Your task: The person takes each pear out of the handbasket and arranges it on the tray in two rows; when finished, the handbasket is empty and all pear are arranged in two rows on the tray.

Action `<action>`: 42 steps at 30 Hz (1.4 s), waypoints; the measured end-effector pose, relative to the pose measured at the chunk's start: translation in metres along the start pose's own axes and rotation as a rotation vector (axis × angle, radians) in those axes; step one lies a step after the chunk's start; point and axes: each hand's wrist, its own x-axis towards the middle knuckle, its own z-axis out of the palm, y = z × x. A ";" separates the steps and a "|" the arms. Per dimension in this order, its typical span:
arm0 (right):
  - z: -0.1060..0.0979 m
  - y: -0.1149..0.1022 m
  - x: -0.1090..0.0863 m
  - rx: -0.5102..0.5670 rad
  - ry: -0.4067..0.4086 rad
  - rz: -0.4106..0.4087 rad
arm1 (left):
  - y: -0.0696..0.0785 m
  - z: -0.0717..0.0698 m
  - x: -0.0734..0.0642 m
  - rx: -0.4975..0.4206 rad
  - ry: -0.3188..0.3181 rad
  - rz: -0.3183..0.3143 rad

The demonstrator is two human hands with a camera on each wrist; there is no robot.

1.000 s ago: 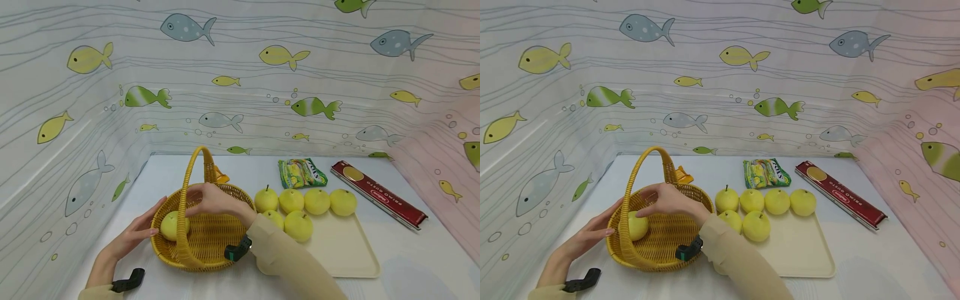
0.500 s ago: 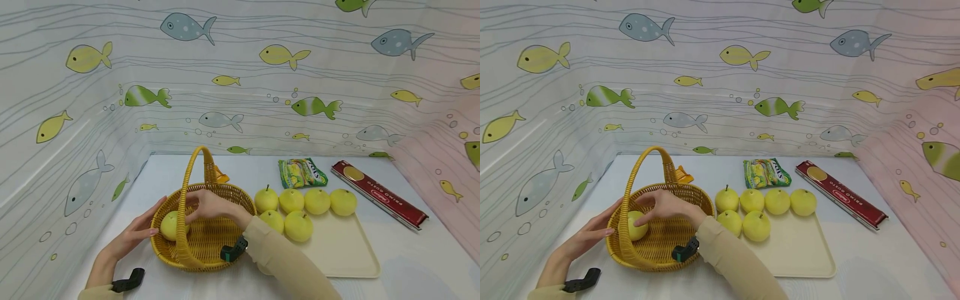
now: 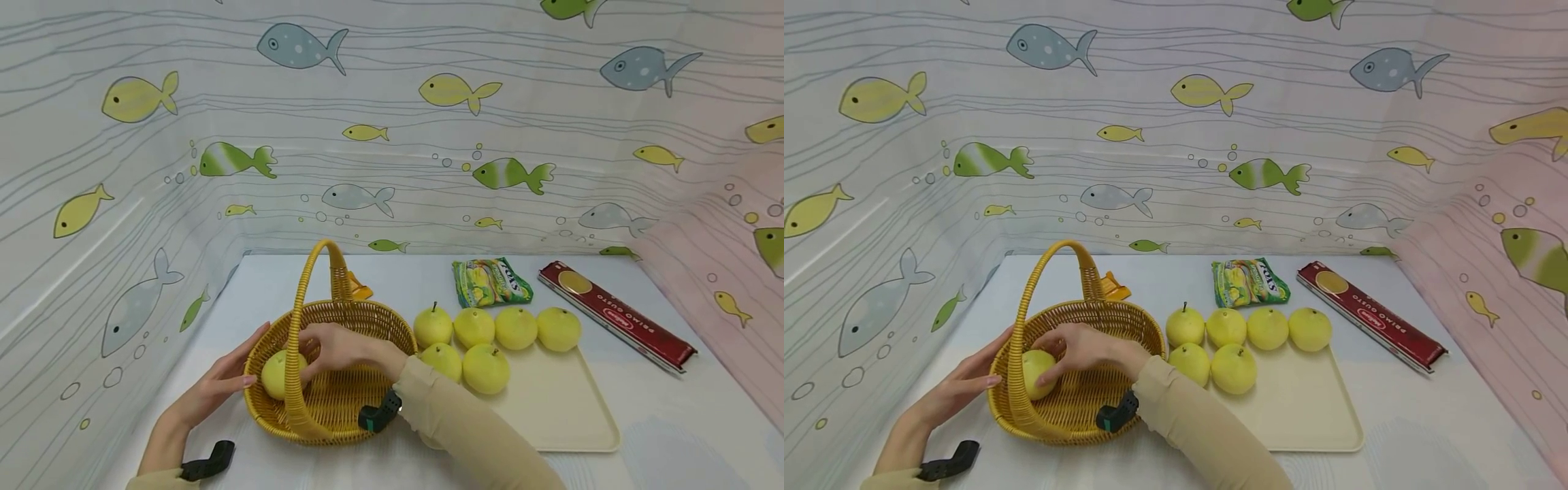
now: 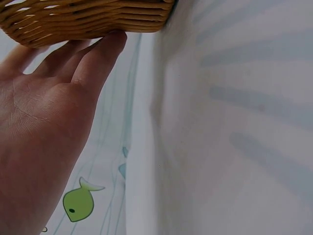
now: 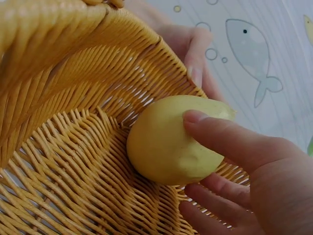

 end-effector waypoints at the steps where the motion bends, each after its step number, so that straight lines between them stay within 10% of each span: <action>1: 0.000 0.000 0.000 0.001 -0.003 -0.002 | 0.000 0.000 0.000 0.001 0.002 -0.003; 42: -0.005 -0.005 -0.011 0.029 -0.068 -0.030 | 0.002 0.001 0.000 0.037 0.032 -0.037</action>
